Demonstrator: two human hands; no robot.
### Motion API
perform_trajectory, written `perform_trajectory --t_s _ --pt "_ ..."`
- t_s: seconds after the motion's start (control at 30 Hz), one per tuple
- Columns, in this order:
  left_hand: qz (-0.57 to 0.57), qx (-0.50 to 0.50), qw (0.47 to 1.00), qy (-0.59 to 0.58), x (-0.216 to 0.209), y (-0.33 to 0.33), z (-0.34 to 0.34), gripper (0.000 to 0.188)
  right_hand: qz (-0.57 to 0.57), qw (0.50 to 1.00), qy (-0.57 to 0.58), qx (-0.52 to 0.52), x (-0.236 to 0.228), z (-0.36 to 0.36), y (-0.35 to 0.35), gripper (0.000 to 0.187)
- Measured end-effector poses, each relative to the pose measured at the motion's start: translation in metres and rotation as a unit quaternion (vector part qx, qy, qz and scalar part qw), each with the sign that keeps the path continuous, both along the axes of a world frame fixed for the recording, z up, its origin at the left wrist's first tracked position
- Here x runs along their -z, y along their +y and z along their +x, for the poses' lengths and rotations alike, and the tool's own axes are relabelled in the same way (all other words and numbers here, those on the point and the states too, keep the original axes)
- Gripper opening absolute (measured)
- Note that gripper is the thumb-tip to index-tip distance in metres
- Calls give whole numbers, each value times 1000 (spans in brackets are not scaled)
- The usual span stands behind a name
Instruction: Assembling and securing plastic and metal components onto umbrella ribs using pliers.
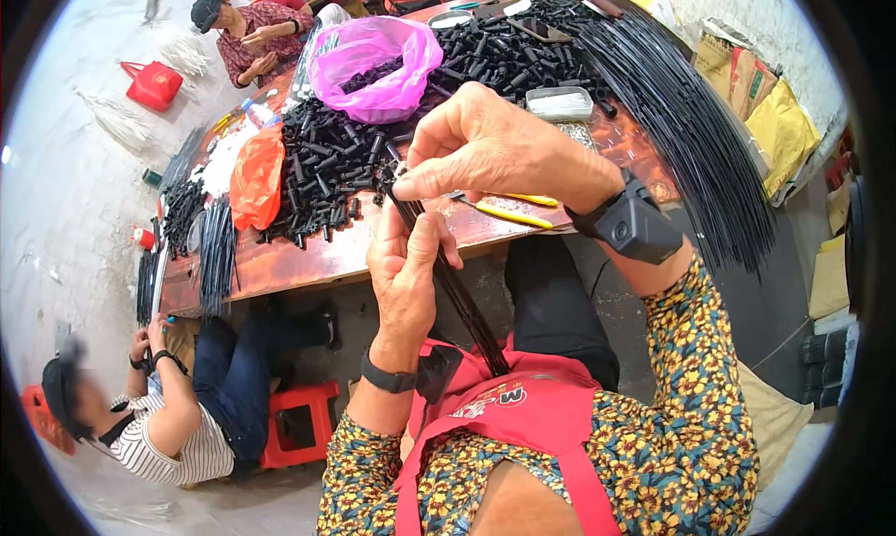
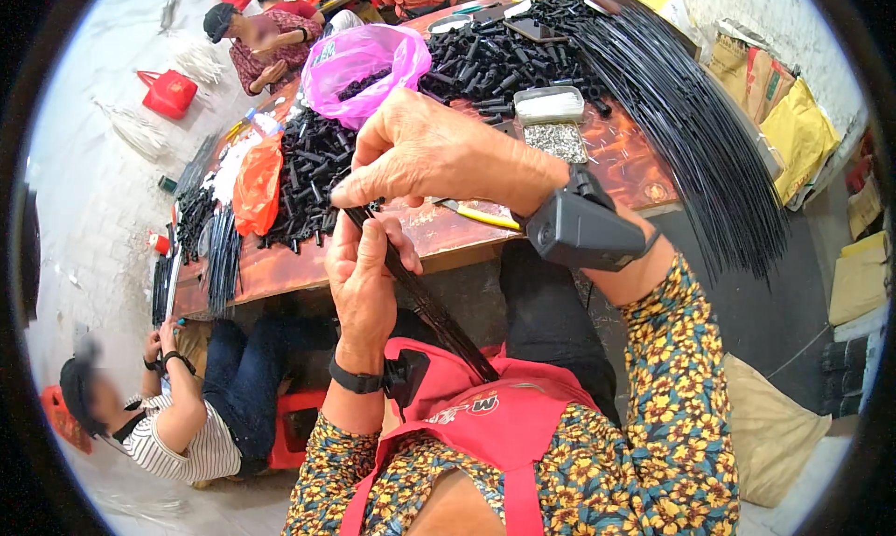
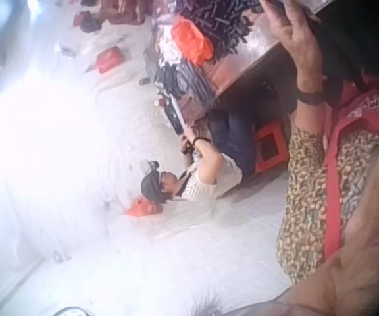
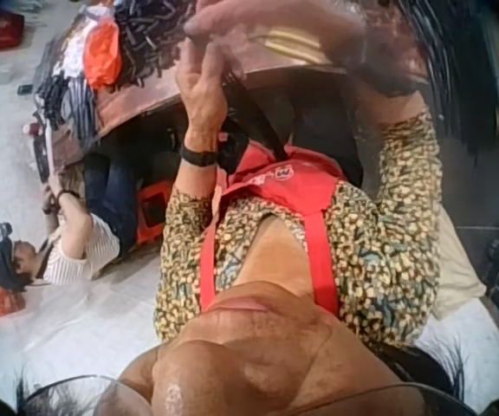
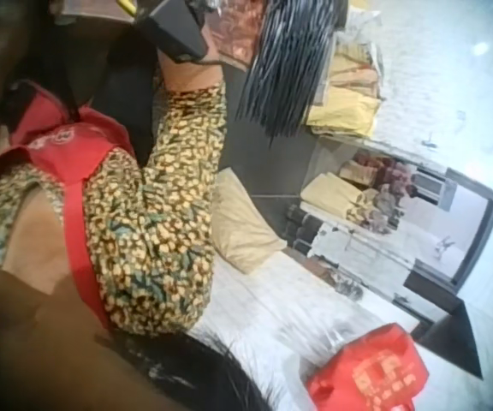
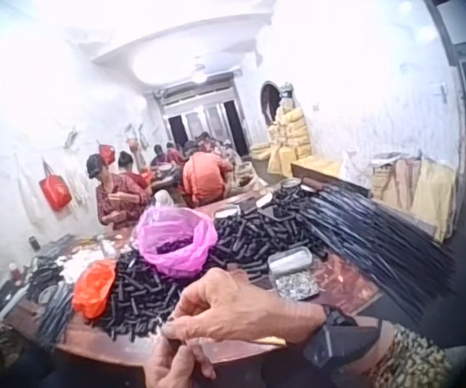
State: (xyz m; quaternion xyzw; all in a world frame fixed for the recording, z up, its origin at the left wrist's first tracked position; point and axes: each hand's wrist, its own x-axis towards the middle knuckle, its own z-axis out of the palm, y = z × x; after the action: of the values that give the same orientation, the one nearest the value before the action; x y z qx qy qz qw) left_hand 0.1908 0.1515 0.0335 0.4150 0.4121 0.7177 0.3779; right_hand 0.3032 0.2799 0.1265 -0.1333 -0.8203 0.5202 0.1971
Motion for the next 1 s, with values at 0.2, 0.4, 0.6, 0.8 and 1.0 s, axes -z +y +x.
perform_trajectory --t_s 0.2,0.4,0.6,0.8,1.0 --pt "-9 7 1000 -25 9 10 -8 32 43 990 -96 -96 -15 -10 29 31" --pt "19 33 999 -26 15 21 -13 24 209 953 -157 -153 -37 -24 37 29" --pt "-11 4 999 -50 12 13 -4 29 106 966 -153 -182 -39 -23 35 26" --pt "-42 -18 998 -42 9 6 1 56 180 943 -219 -173 -49 -27 20 23" --pt "-47 -28 998 -39 8 5 -2 60 455 857 -122 -210 -54 -37 14 12"
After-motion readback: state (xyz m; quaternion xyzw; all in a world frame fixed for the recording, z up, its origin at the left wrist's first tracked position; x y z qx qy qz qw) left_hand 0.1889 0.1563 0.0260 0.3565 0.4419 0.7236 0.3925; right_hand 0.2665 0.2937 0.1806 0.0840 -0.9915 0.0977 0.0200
